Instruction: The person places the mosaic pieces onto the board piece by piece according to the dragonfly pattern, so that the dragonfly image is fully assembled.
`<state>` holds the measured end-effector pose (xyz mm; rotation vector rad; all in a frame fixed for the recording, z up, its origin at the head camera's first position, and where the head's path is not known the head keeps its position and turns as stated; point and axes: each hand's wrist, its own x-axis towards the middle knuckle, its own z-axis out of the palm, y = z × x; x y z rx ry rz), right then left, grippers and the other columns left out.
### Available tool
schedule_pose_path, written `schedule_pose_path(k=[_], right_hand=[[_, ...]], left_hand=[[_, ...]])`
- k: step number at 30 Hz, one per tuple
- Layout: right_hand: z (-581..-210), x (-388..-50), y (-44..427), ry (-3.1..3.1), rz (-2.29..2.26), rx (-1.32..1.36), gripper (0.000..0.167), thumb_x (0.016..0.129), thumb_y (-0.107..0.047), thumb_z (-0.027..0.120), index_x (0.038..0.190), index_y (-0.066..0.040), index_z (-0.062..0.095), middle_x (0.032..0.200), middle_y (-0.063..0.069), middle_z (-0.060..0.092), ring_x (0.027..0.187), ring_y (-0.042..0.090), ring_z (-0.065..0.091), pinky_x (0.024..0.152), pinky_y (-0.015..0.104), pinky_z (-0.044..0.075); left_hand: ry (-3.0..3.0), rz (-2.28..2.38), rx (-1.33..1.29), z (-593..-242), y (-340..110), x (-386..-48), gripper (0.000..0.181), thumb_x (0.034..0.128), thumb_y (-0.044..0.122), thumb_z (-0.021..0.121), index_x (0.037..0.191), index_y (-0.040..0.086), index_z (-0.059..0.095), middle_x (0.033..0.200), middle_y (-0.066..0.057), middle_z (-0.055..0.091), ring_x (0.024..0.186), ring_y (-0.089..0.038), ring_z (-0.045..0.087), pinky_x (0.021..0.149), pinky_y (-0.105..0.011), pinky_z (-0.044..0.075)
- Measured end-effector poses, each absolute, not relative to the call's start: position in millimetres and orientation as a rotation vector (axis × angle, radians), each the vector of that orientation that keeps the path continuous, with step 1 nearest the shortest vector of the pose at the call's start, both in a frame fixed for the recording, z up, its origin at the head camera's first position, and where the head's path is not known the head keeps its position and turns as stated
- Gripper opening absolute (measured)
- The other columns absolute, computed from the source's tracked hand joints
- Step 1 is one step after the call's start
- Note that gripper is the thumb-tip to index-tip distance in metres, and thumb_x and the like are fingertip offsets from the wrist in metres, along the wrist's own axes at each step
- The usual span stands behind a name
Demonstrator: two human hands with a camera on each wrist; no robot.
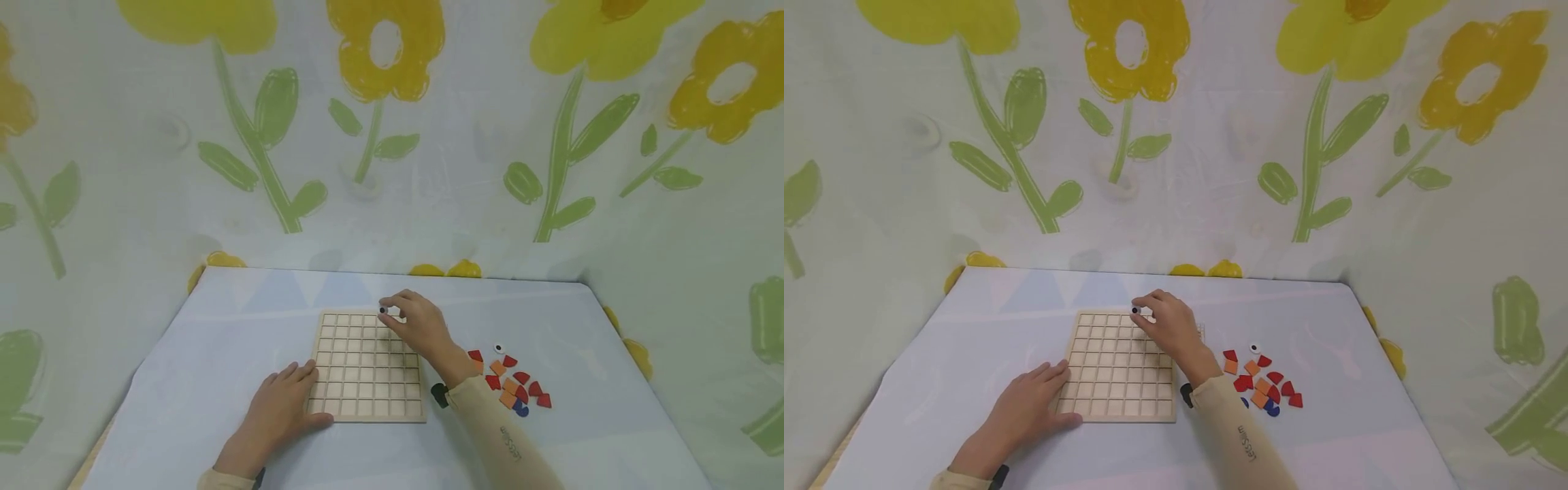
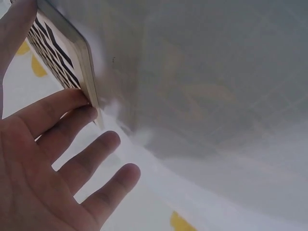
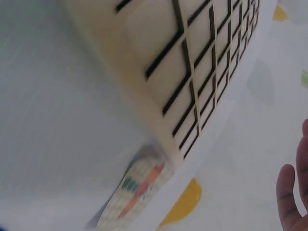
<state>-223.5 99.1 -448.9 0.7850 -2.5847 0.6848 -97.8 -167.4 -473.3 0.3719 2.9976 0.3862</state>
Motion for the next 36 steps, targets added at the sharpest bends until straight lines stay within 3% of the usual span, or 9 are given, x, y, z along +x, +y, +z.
schedule_pose_path(k=[7, 19, 36], right_hand=[[-451.8, -225.6, 70.6, -2.723, 0.633, 0.868, 0.027, 0.095, -0.034, 0.074, 0.118, -0.022, 0.075, 0.109, -0.007, 0.069, 0.092, 0.011, 0.065, 0.073, 0.026, 0.057], [-464.9, -232.5, 46.4, -2.929, 0.611, 0.860, 0.027, 0.095, -0.035, 0.073, 0.119, -0.022, 0.075, 0.110, -0.008, 0.069, 0.098, 0.010, 0.066, 0.082, 0.029, 0.058], [-479.5, -238.2, 34.6, -3.051, 0.586, 0.742, 0.025, 0.094, -0.035, 0.075, 0.114, -0.022, 0.078, 0.104, -0.009, 0.069, 0.096, 0.009, 0.066, 0.085, 0.028, 0.057]], left_hand=[[2.989, 0.388, 0.344, -467.9, -165.3, -96.1, 0.093, 0.0709, 0.060, 0.084, 0.137, -0.002, 0.061, 0.148, -0.017, 0.053, 0.136, -0.044, 0.047, 0.109, -0.063, 0.039], [2.991, 0.358, 0.358, -468.9, -165.4, -97.3, 0.093, 0.0709, 0.060, 0.084, 0.136, -0.002, 0.061, 0.147, -0.017, 0.054, 0.135, -0.043, 0.048, 0.107, -0.063, 0.041], [2.991, 0.333, 0.366, -466.6, -163.5, -97.9, 0.093, 0.0714, 0.060, 0.084, 0.136, -0.002, 0.061, 0.147, -0.017, 0.054, 0.134, -0.043, 0.049, 0.106, -0.063, 0.042]])
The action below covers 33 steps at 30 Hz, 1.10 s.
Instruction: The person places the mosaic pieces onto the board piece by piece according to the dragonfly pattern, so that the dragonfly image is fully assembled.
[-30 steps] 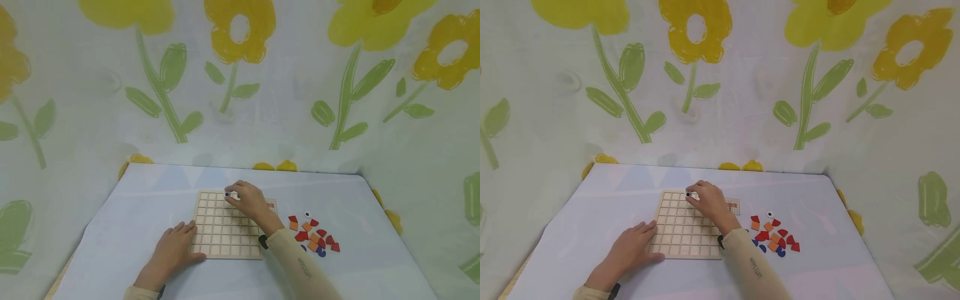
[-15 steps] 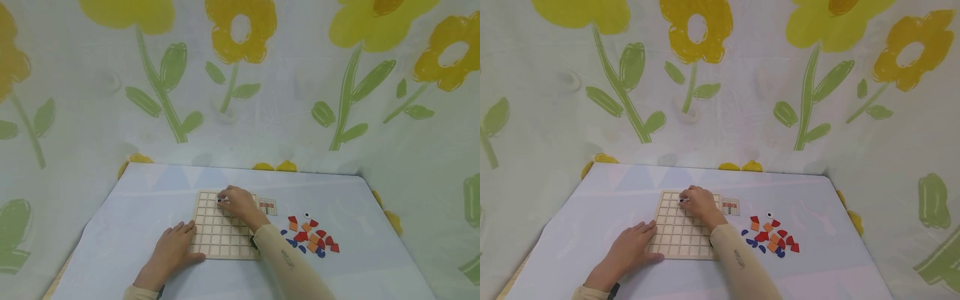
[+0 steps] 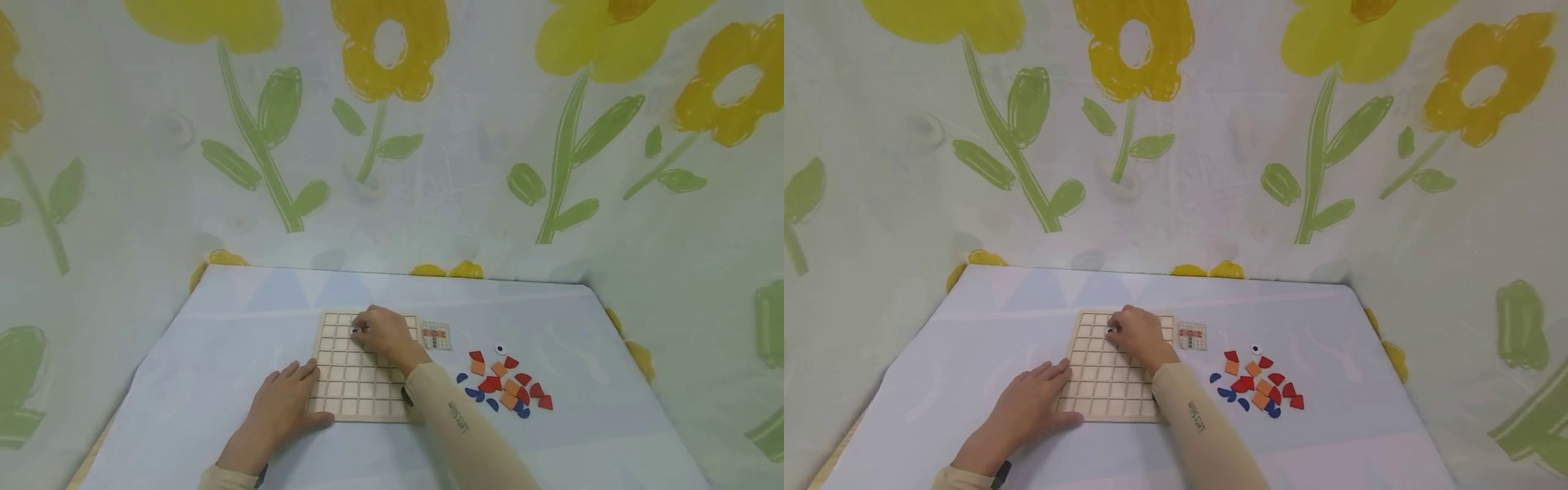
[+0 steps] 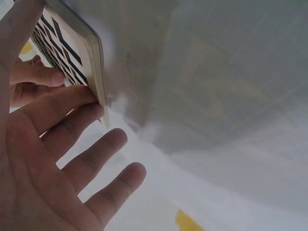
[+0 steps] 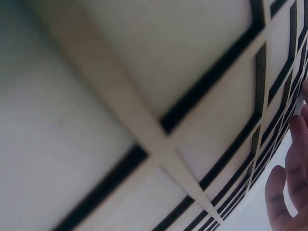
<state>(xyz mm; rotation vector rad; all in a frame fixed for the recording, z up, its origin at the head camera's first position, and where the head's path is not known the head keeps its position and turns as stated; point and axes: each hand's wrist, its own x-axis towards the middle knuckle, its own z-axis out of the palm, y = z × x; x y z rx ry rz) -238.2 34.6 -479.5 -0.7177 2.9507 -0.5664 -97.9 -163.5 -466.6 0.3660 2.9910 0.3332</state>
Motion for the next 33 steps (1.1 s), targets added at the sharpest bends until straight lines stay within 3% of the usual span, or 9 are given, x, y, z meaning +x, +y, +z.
schedule_pose_path(k=[33], right_hand=[[-473.5, -237.8, 25.4, 2.971, -0.426, -0.621, 0.020, 0.093, -0.035, 0.075, 0.109, -0.024, 0.079, 0.097, -0.009, 0.067, 0.089, 0.009, 0.064, 0.076, 0.031, 0.058]], left_hand=[[3.022, 0.330, 0.403, -465.6, -163.6, -97.5, 0.091, 0.0697, 0.057, 0.086, 0.133, -0.003, 0.063, 0.144, -0.018, 0.057, 0.130, -0.044, 0.052, 0.103, -0.061, 0.045]])
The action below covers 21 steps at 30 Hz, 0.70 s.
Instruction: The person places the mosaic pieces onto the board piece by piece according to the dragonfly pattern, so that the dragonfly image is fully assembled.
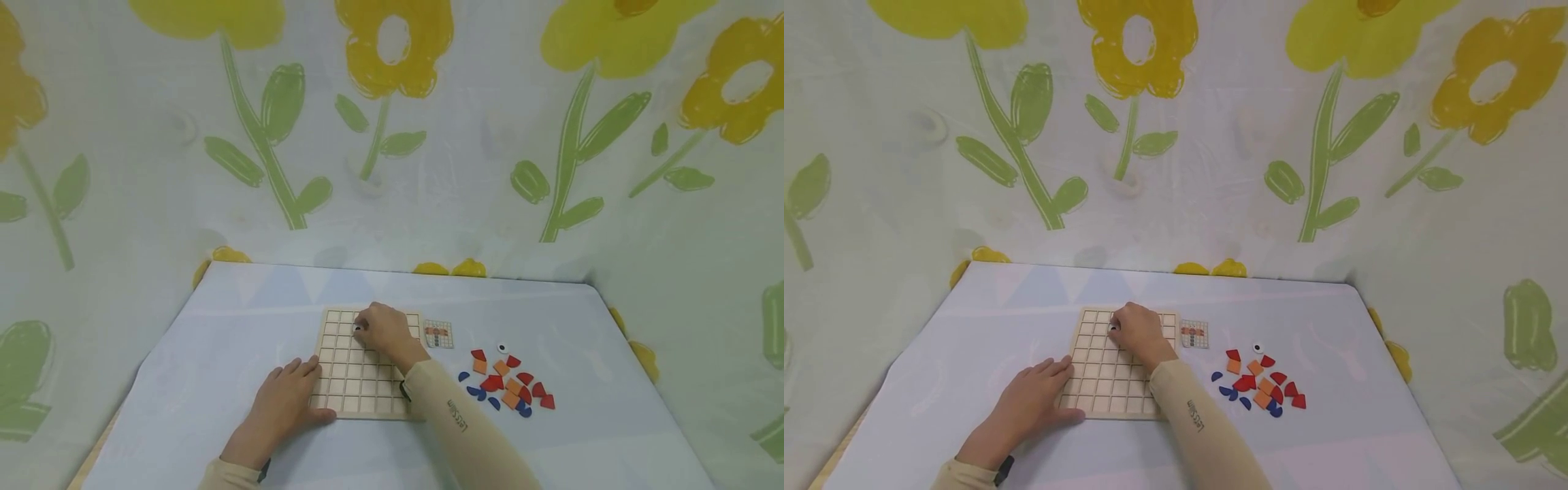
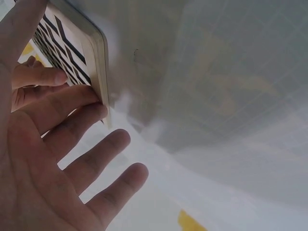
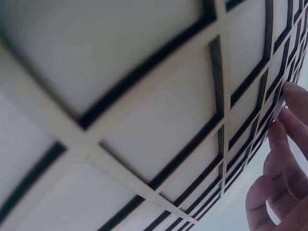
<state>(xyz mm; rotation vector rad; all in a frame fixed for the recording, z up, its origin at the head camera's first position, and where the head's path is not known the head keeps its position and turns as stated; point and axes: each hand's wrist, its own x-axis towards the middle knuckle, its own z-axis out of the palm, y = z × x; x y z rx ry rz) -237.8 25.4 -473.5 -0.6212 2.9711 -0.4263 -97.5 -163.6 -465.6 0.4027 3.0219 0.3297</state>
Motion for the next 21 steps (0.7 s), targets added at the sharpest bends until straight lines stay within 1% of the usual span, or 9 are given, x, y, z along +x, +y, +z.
schedule_pose_path(k=[8, 14, 21], right_hand=[[-477.0, -236.1, 25.9, 2.992, -0.445, -0.628, 0.022, 0.093, -0.034, 0.075, 0.112, -0.023, 0.079, 0.098, -0.008, 0.067, 0.090, 0.010, 0.064, 0.076, 0.031, 0.058], [-476.5, -235.0, 27.7, 2.988, -0.470, -0.625, 0.026, 0.092, -0.035, 0.076, 0.114, -0.022, 0.077, 0.097, -0.008, 0.067, 0.089, 0.010, 0.064, 0.075, 0.030, 0.057], [-470.4, -230.3, 32.6, 2.993, -0.576, -0.642, 0.032, 0.092, -0.036, 0.076, 0.121, -0.022, 0.075, 0.104, -0.007, 0.070, 0.091, 0.010, 0.067, 0.072, 0.026, 0.056]], left_hand=[[3.027, 0.339, 0.411, -465.0, -163.0, -96.7, 0.091, 0.0696, 0.057, 0.086, 0.133, -0.003, 0.063, 0.143, -0.018, 0.057, 0.130, -0.043, 0.052, 0.103, -0.061, 0.045], [3.019, 0.330, 0.394, -464.0, -162.4, -97.8, 0.090, 0.0694, 0.057, 0.086, 0.133, -0.003, 0.063, 0.143, -0.018, 0.057, 0.130, -0.043, 0.052, 0.102, -0.062, 0.045], [3.007, 0.318, 0.382, -466.4, -163.8, -98.5, 0.092, 0.0695, 0.059, 0.085, 0.134, -0.002, 0.062, 0.144, -0.017, 0.056, 0.131, -0.043, 0.051, 0.103, -0.061, 0.045]])
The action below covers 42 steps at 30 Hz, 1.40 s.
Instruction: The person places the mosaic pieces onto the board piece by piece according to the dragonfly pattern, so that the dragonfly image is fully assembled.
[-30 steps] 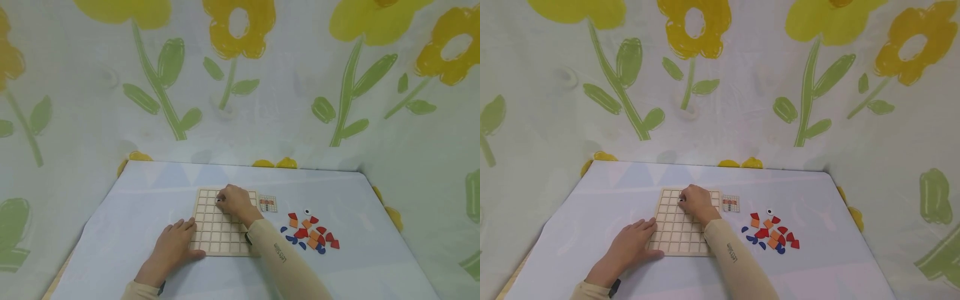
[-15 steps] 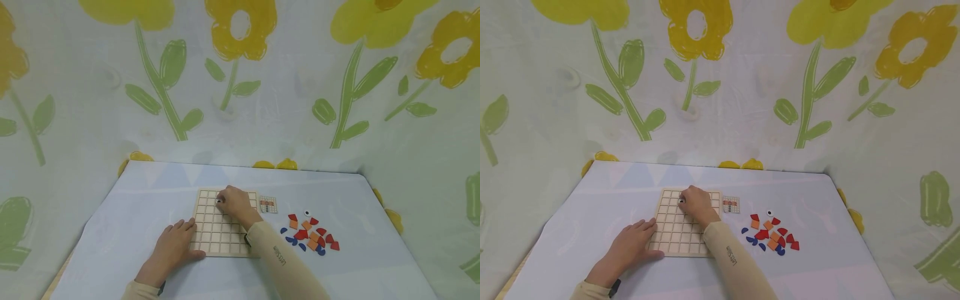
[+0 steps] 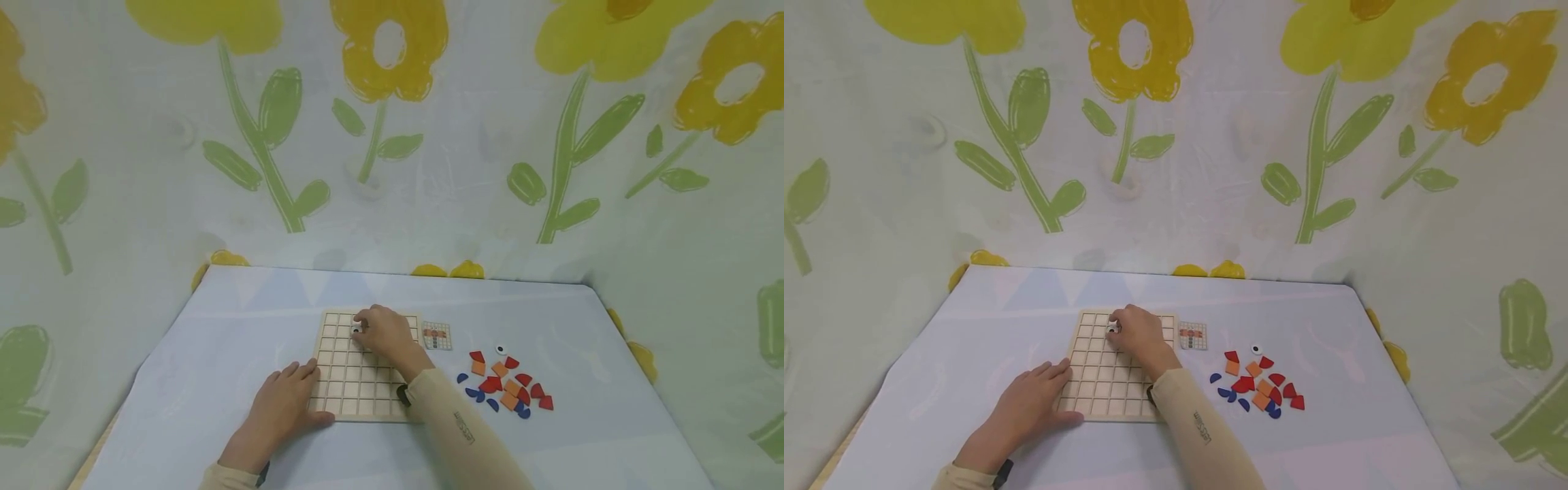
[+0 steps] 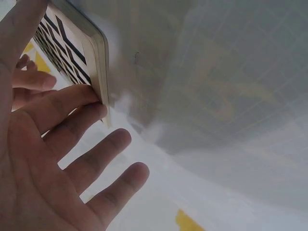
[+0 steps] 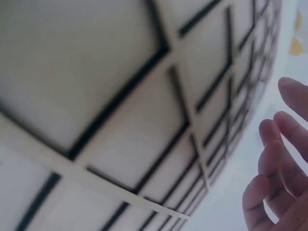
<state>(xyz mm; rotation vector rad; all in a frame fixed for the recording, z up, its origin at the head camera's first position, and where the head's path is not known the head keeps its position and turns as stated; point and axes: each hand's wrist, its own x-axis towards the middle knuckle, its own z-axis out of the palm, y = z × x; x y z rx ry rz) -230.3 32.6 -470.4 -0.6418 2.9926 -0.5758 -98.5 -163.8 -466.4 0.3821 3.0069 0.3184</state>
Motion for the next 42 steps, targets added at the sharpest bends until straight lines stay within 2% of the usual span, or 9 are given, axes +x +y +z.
schedule_pose_path(k=[7, 14, 22, 28, 42], right_hand=[[-452.6, -217.3, 45.3, 3.033, -0.724, -0.697, 0.034, 0.093, -0.037, 0.074, 0.124, -0.022, 0.073, 0.110, -0.006, 0.070, 0.090, 0.013, 0.068, 0.067, 0.026, 0.056], [-433.0, -204.4, 68.4, 3.157, -0.778, -0.748, 0.034, 0.092, -0.035, 0.077, 0.122, -0.020, 0.074, 0.110, -0.004, 0.070, 0.081, 0.011, 0.066, 0.058, 0.022, 0.052], [-415.2, -192.9, 101.9, 3.262, -0.820, -0.662, 0.036, 0.088, -0.034, 0.081, 0.122, -0.022, 0.074, 0.109, -0.008, 0.070, 0.074, 0.006, 0.054, 0.057, 0.020, 0.048], [-408.2, -185.8, 130.3, 3.317, -0.840, -0.619, 0.038, 0.088, -0.032, 0.082, 0.124, -0.022, 0.073, 0.109, -0.008, 0.070, 0.075, 0.008, 0.056, 0.054, 0.023, 0.046], [-430.3, -170.2, 206.7, 3.349, -0.748, -0.324, 0.042, 0.087, -0.027, 0.083, 0.126, -0.018, 0.072, 0.112, 0.000, 0.070, 0.080, 0.016, 0.059, 0.056, 0.025, 0.048]], left_hand=[[3.002, 0.336, 0.371, -466.5, -164.0, -99.3, 0.092, 0.0694, 0.058, 0.086, 0.134, -0.002, 0.062, 0.145, -0.017, 0.056, 0.131, -0.044, 0.051, 0.104, -0.062, 0.044], [2.991, 0.332, 0.357, -465.2, -162.8, -99.8, 0.092, 0.0699, 0.059, 0.085, 0.135, -0.002, 0.062, 0.146, -0.018, 0.055, 0.132, -0.044, 0.050, 0.105, -0.062, 0.043], [3.002, 0.327, 0.366, -466.2, -163.0, -97.2, 0.093, 0.0694, 0.058, 0.086, 0.135, -0.004, 0.061, 0.147, -0.017, 0.054, 0.132, -0.043, 0.050, 0.105, -0.060, 0.044], [3.009, 0.322, 0.376, -466.7, -162.6, -97.0, 0.093, 0.0692, 0.058, 0.086, 0.134, -0.004, 0.062, 0.146, -0.017, 0.054, 0.131, -0.043, 0.051, 0.104, -0.060, 0.045], [2.991, 0.289, 0.367, -468.2, -161.7, -101.0, 0.094, 0.0694, 0.060, 0.085, 0.134, -0.004, 0.061, 0.146, -0.019, 0.055, 0.132, -0.043, 0.051, 0.104, -0.062, 0.044]])
